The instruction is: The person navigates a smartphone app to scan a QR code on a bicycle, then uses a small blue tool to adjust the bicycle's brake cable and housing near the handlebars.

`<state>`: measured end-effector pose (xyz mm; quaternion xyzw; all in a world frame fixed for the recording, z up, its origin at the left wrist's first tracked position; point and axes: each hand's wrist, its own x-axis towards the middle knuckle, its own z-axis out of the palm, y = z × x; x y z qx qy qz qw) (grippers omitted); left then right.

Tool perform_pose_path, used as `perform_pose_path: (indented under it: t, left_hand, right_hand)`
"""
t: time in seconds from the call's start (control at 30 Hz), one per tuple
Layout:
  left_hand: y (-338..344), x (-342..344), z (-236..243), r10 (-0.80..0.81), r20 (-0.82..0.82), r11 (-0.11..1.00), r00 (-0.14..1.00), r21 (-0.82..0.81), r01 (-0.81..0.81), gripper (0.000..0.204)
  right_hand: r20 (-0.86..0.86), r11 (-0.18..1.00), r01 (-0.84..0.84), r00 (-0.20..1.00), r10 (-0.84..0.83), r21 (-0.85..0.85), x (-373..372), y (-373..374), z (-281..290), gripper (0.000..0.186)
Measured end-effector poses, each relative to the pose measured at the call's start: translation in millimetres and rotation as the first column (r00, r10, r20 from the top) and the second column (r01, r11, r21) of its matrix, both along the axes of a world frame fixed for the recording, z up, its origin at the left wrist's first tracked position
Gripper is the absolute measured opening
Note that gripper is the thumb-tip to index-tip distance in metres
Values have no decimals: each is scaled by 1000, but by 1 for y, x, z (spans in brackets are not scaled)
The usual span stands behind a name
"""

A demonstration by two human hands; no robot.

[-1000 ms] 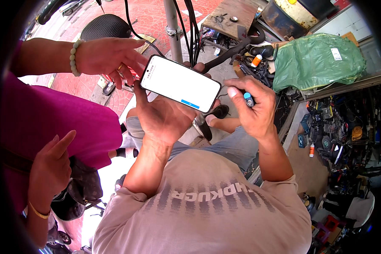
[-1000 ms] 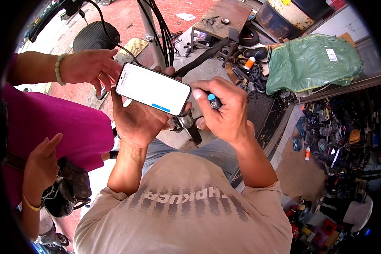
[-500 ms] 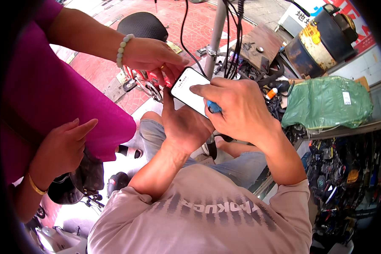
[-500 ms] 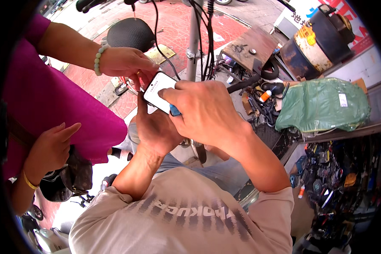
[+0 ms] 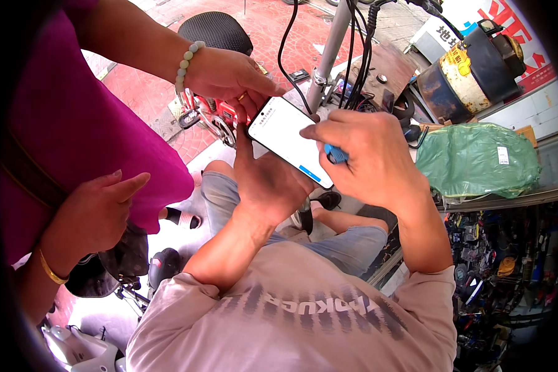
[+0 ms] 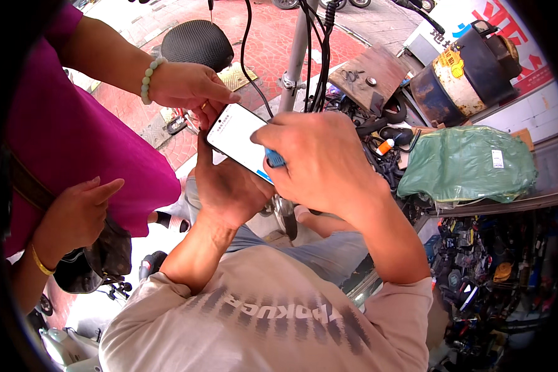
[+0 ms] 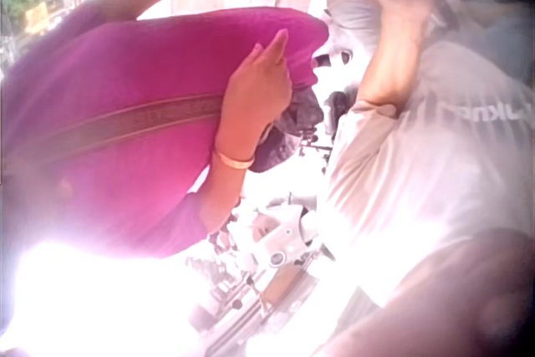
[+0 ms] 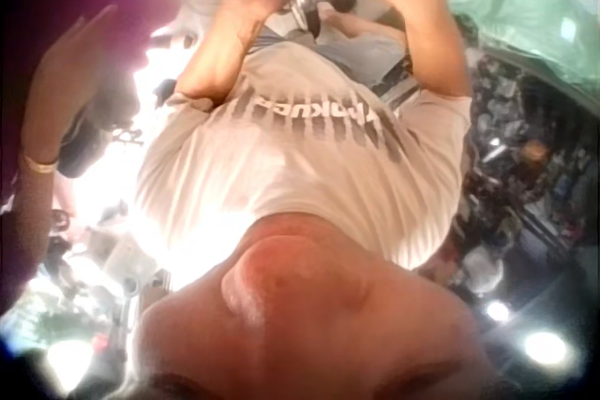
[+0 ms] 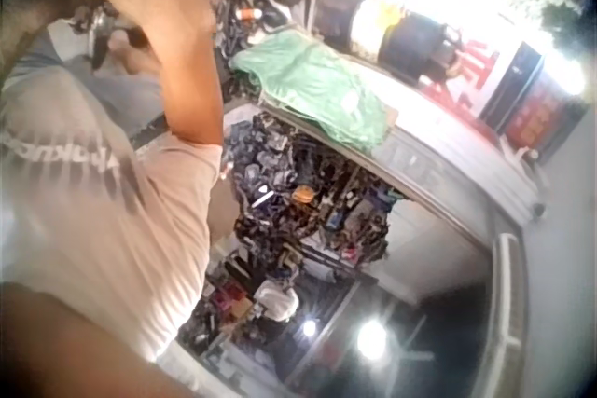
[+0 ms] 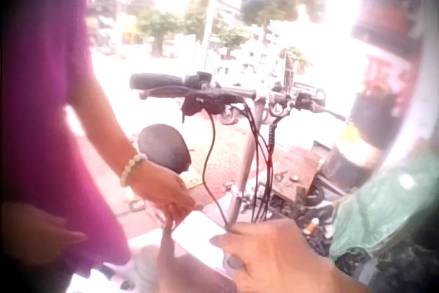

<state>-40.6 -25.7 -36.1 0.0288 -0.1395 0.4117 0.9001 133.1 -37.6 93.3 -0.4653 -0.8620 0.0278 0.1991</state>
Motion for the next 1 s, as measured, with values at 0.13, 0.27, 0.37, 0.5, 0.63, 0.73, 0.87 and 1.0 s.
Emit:
perform_pose_path:
  t: [0.13,0.27,0.37,0.5,0.63,0.73,0.87,1.0]
  left_hand:
    - [0,0,4,-13,-120,999,993,-42,8,90]
    - [-2,0,21,15,-251,995,968,-92,-39,92]
    - [-4,-2,25,39,-215,992,976,-110,-64,93]
    - [2,-8,31,17,-62,983,998,-184,-28,100]
    - [11,-14,38,49,-160,995,986,-74,-61,101]
    - [14,-30,49,112,-216,982,970,-126,-141,97]
    - [18,-53,47,179,-225,982,958,-20,-188,93]
    - [41,-54,23,231,-222,970,947,125,-207,90]
  right_hand:
    - [65,1000,15,998,-14,-26,10,-11,-2,24]
    - [-57,1000,11,998,-12,-24,25,-29,8,28]
    - [41,994,32,999,-27,-107,35,-40,5,28]
    - [-240,998,-62,968,67,28,38,-44,22,24]
    - [-334,976,-61,933,130,209,41,-45,49,25]
    - [-363,976,1,928,80,218,48,-51,48,26]
    - [-448,982,114,893,-35,149,72,-67,17,24]
    - [-500,972,233,844,-194,16,89,-87,-22,23]
